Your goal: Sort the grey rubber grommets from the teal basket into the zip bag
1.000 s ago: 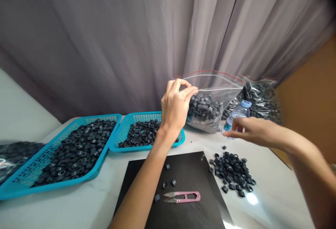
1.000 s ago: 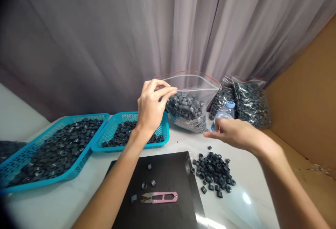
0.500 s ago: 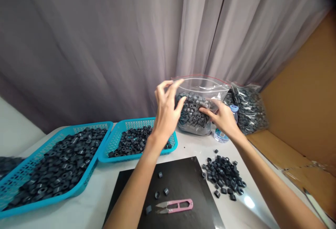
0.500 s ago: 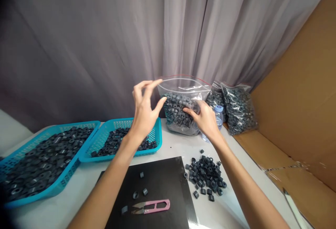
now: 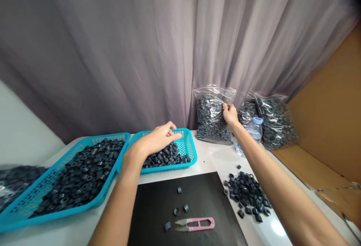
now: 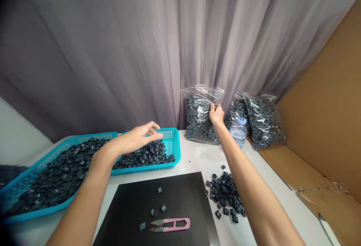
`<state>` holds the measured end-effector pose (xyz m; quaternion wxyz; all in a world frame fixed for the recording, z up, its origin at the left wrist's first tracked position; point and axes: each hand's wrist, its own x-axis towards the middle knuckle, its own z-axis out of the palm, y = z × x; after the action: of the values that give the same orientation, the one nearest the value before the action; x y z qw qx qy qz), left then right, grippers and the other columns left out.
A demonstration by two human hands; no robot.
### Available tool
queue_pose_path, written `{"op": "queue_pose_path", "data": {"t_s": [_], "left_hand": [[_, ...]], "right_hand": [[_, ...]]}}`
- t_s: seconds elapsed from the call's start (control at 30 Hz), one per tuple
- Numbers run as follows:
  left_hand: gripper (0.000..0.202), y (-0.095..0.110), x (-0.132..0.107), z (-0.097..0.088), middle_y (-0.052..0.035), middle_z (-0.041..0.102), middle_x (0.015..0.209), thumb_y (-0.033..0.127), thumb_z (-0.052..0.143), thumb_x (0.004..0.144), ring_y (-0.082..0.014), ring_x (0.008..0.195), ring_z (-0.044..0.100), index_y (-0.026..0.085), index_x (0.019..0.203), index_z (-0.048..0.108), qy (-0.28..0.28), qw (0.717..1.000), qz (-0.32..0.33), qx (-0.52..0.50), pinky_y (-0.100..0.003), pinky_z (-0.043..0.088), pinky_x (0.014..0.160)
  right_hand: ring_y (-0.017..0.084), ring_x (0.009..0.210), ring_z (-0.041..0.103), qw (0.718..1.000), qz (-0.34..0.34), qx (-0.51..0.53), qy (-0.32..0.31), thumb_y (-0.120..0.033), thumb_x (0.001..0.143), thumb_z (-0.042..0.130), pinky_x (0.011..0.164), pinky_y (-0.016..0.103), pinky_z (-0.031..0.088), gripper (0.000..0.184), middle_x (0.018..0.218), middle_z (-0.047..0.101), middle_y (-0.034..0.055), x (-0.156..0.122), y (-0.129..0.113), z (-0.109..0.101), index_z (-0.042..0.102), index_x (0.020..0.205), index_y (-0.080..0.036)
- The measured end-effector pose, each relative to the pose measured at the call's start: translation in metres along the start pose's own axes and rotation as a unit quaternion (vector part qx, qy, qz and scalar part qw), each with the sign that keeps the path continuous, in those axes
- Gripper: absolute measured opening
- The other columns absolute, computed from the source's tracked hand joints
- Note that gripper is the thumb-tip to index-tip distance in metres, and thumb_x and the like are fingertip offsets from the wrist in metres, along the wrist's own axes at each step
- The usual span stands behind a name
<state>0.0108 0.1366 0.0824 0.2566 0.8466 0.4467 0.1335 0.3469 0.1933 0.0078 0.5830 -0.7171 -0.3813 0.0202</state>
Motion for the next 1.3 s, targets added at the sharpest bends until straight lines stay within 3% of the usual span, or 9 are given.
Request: {"op": "queue_pose_path", "data": {"t_s": [0.17, 0.37, 0.47, 0.53, 0.63, 0.77, 0.93, 1.1, 1.3], "left_hand": [[0.044, -0.035, -0.035, 0.020, -0.0085, 0.063, 0.117, 0.060, 0.064, 0.080, -0.0323, 0.116, 0.056, 0.025, 0.107, 0.066, -0.061, 0.995, -0.031, 0.077, -0.043, 0.042, 0.099], [0.023, -0.069, -0.045, 0.043, -0.0018, 0.061, 0.105, 0.046, 0.074, 0.079, -0.0245, 0.105, 0.057, 0.027, 0.092, 0.071, -0.032, 0.997, 0.064, 0.007, -0.035, 0.042, 0.093], [0.020, -0.069, -0.038, 0.060, 0.0003, 0.061, 0.093, 0.043, 0.073, 0.083, -0.0188, 0.087, 0.059, 0.024, 0.087, 0.071, -0.008, 0.996, 0.090, -0.021, -0.029, 0.045, 0.080], [0.021, -0.062, -0.036, 0.072, 0.0010, 0.060, 0.089, 0.044, 0.073, 0.083, -0.0175, 0.083, 0.059, 0.023, 0.086, 0.071, -0.003, 0.995, 0.099, -0.027, -0.028, 0.045, 0.076], [0.023, -0.051, -0.039, 0.080, 0.0003, 0.062, 0.097, 0.048, 0.070, 0.085, -0.0189, 0.094, 0.060, 0.026, 0.091, 0.072, 0.001, 0.992, 0.119, -0.040, -0.029, 0.045, 0.085], [0.033, -0.056, -0.036, 0.059, -0.0030, 0.062, 0.113, 0.056, 0.061, 0.089, -0.0212, 0.106, 0.060, 0.027, 0.100, 0.071, 0.055, 0.994, 0.095, -0.012, -0.032, 0.046, 0.094], [0.057, -0.087, -0.017, 0.037, -0.0183, 0.055, 0.138, 0.059, 0.059, 0.084, -0.0403, 0.137, 0.042, 0.018, 0.123, 0.063, 0.087, 0.984, -0.085, 0.132, -0.053, 0.034, 0.111], [0.104, -0.087, -0.004, 0.066, -0.0281, 0.043, 0.151, 0.074, 0.068, 0.065, -0.0510, 0.142, 0.033, 0.014, 0.146, 0.044, 0.034, 0.977, -0.140, 0.156, -0.062, 0.030, 0.110], [0.090, -0.082, -0.003, 0.088, -0.0262, 0.049, 0.142, 0.073, 0.060, 0.073, -0.0417, 0.139, 0.041, 0.010, 0.136, 0.047, -0.013, 0.986, -0.095, 0.134, -0.048, 0.039, 0.107]], "right_hand": [[0.025, 0.111, 0.062, 1.000, -0.004, -0.011, 0.028, -0.037, 0.097, 0.061, 0.093, 0.047, 0.053, 0.037, 0.129, 0.060, 0.0106, -0.010, -0.003, -0.009, 0.058, 0.128, -0.017], [0.040, 0.132, 0.037, 0.996, -0.084, -0.008, 0.027, -0.044, 0.097, 0.048, 0.109, 0.059, 0.029, 0.054, 0.138, 0.043, 0.0281, -0.066, -0.030, -0.024, 0.042, 0.135, -0.006], [0.029, 0.112, 0.054, 0.980, -0.177, 0.007, -0.089, -0.042, 0.102, 0.034, 0.100, 0.047, 0.041, 0.040, 0.122, 0.057, 0.0192, -0.109, -0.050, -0.020, 0.050, 0.125, -0.013], [0.023, 0.096, 0.061, 0.942, -0.249, 0.007, -0.226, -0.040, 0.101, 0.044, 0.091, 0.036, 0.047, 0.027, 0.103, 0.065, 0.0089, -0.137, -0.058, -0.013, 0.061, 0.106, -0.020], [0.021, 0.097, 0.061, 0.879, -0.305, -0.017, -0.366, -0.027, 0.094, 0.058, 0.092, 0.032, 0.047, 0.011, 0.098, 0.067, 0.0061, -0.165, -0.056, -0.001, 0.067, 0.097, -0.021], [0.026, 0.108, 0.057, 0.839, -0.298, -0.069, -0.449, -0.016, 0.092, 0.055, 0.100, 0.039, 0.043, 0.026, 0.111, 0.064, 0.0127, -0.174, -0.039, 0.004, 0.066, 0.116, -0.016], [0.031, 0.129, 0.044, 0.830, -0.255, -0.116, -0.482, -0.034, 0.102, 0.042, 0.112, 0.046, 0.030, 0.047, 0.133, 0.050, 0.0191, -0.173, -0.032, 0.012, 0.047, 0.144, -0.013], [0.041, 0.141, 0.032, 0.806, -0.209, -0.145, -0.534, -0.062, 0.082, 0.068, 0.111, 0.051, 0.032, 0.091, 0.144, 0.042, 0.0201, -0.181, -0.033, 0.031, 0.034, 0.155, -0.018], [0.032, 0.130, 0.048, 0.795, -0.201, -0.126, -0.558, -0.054, 0.086, 0.068, 0.106, 0.040, 0.040, 0.072, 0.134, 0.052, 0.0190, -0.183, -0.030, 0.033, 0.045, 0.142, -0.013]]}}
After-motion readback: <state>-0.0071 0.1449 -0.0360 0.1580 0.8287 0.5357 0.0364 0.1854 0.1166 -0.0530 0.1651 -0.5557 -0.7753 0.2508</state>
